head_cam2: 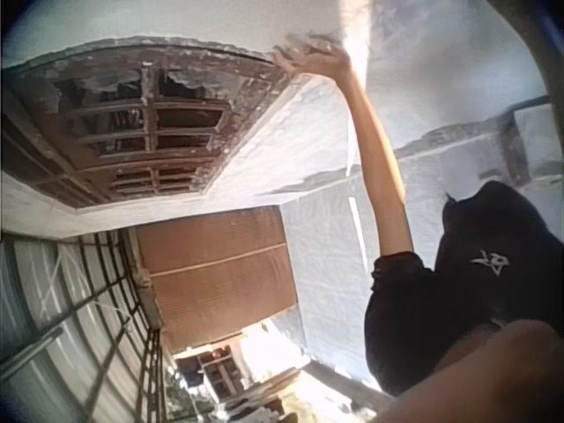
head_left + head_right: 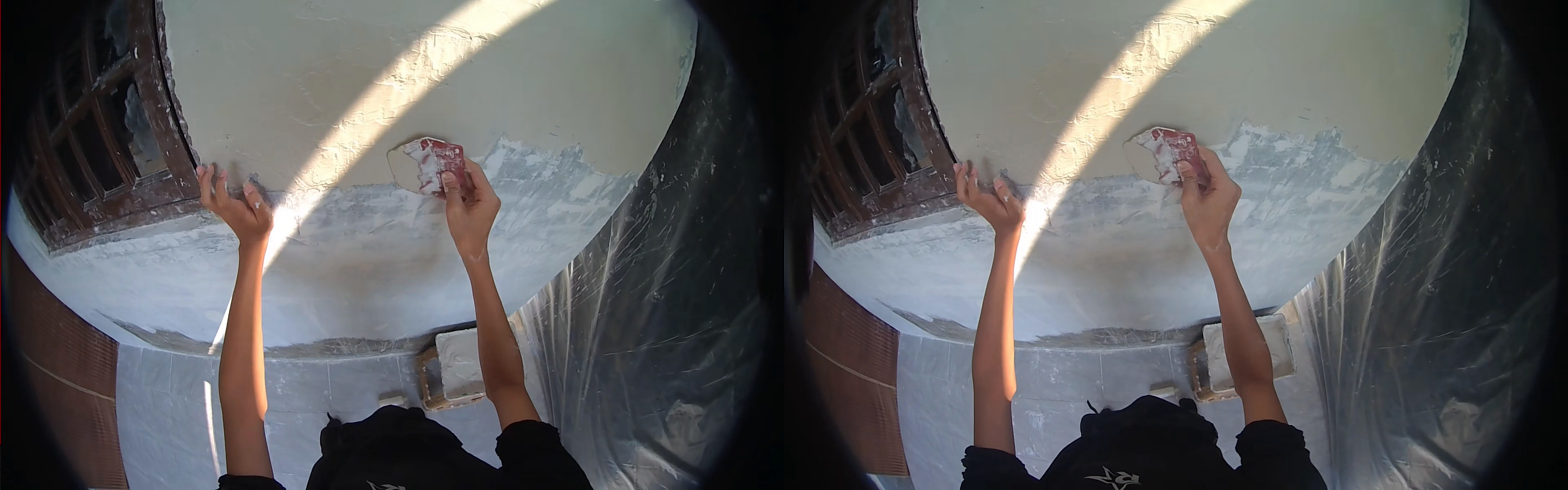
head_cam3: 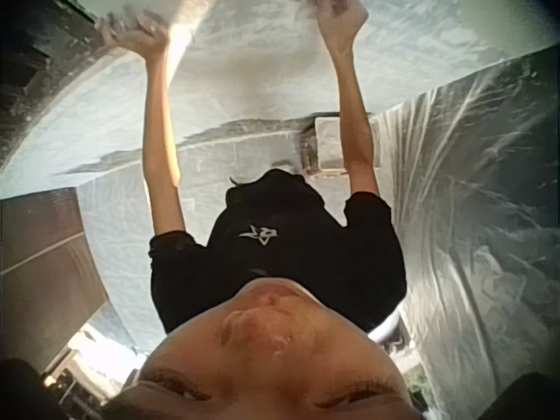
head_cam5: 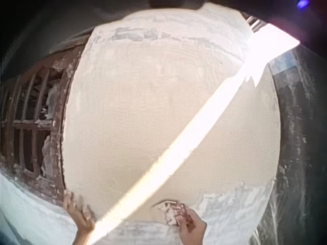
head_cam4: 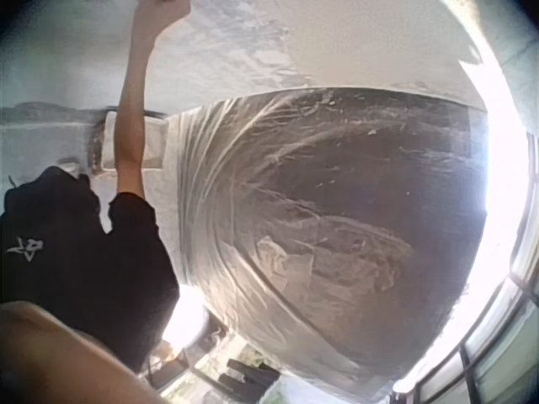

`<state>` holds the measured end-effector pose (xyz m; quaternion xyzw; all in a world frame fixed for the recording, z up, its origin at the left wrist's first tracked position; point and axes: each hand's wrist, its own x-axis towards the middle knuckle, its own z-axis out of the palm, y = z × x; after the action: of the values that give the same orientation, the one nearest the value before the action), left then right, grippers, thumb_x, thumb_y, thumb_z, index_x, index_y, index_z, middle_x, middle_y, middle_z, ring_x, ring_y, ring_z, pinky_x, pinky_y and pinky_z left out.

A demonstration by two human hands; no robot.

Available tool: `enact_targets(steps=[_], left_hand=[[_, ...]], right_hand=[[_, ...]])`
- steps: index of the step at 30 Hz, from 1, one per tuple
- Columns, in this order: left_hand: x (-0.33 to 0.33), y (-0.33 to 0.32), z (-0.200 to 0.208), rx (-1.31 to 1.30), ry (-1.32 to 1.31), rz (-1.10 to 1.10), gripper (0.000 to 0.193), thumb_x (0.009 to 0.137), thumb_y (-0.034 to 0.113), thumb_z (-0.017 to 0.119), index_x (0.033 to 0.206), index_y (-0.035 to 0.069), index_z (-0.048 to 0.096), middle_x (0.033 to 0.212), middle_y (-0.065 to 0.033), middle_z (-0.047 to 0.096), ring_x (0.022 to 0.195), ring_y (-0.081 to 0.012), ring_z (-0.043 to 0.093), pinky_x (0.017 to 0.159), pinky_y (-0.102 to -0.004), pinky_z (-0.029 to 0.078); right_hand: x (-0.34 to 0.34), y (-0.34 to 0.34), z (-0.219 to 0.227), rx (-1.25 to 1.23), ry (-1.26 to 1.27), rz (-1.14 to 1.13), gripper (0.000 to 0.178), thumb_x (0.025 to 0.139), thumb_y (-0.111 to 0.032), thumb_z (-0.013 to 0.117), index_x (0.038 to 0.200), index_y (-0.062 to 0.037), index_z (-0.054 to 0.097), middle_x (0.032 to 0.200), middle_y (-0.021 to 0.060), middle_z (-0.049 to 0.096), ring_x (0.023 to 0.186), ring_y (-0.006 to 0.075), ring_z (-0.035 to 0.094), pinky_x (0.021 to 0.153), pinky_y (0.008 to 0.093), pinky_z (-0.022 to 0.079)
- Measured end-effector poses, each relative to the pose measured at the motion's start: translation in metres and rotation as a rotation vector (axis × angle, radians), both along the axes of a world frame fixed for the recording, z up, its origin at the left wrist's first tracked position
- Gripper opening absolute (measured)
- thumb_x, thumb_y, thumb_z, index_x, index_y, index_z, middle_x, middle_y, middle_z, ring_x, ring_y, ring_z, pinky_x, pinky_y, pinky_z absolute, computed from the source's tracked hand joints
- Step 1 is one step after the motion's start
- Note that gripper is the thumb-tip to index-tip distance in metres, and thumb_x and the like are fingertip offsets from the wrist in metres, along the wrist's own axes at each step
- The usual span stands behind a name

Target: The person applies putty to a wall near a window frame with a spatula, patching an area of the wall.

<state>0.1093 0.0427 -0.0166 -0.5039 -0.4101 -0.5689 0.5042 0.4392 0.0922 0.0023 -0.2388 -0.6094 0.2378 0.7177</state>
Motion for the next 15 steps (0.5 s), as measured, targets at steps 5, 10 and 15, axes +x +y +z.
enact_targets(steps=[5,10,15], left_hand=[[0.004,-0.015,-0.014,-0.097,0.031,-0.04,0.045,0.091,0.018,0.05,0.129,-0.002,0.036,0.137,-0.02,0.026,0.137,-0.0432,0.023,0.108,-0.0572,0.026],[0.043,-0.022,-0.008,-0.161,0.003,-0.109,0.043,0.092,0.02,0.051,0.126,-0.005,0.042,0.136,-0.0202,0.03,0.135,-0.0439,0.028,0.108,-0.0546,0.028],[0.099,-0.039,0.012,-0.261,0.041,-0.089,0.045,0.092,0.017,0.054,0.13,-0.004,0.043,0.135,-0.0204,0.038,0.133,-0.0434,0.033,0.108,-0.0508,0.031]], right_hand=[[0.017,0.001,-0.002,-0.064,0.122,-0.128,0.028,0.092,-0.007,0.063,0.116,0.0057,0.06,0.093,0.0108,0.068,0.085,0.0135,0.064,0.07,0.0263,0.053],[0.002,-0.019,0.006,0.034,0.147,0.06,0.024,0.093,-0.007,0.063,0.114,0.004,0.061,0.091,0.0085,0.069,0.082,0.0118,0.065,0.067,0.0257,0.053],[0.01,0.004,-0.004,-0.016,-0.055,-0.05,0.023,0.089,-0.004,0.065,0.111,0.0019,0.064,0.087,0.0106,0.071,0.076,0.012,0.066,0.065,0.0246,0.053]])
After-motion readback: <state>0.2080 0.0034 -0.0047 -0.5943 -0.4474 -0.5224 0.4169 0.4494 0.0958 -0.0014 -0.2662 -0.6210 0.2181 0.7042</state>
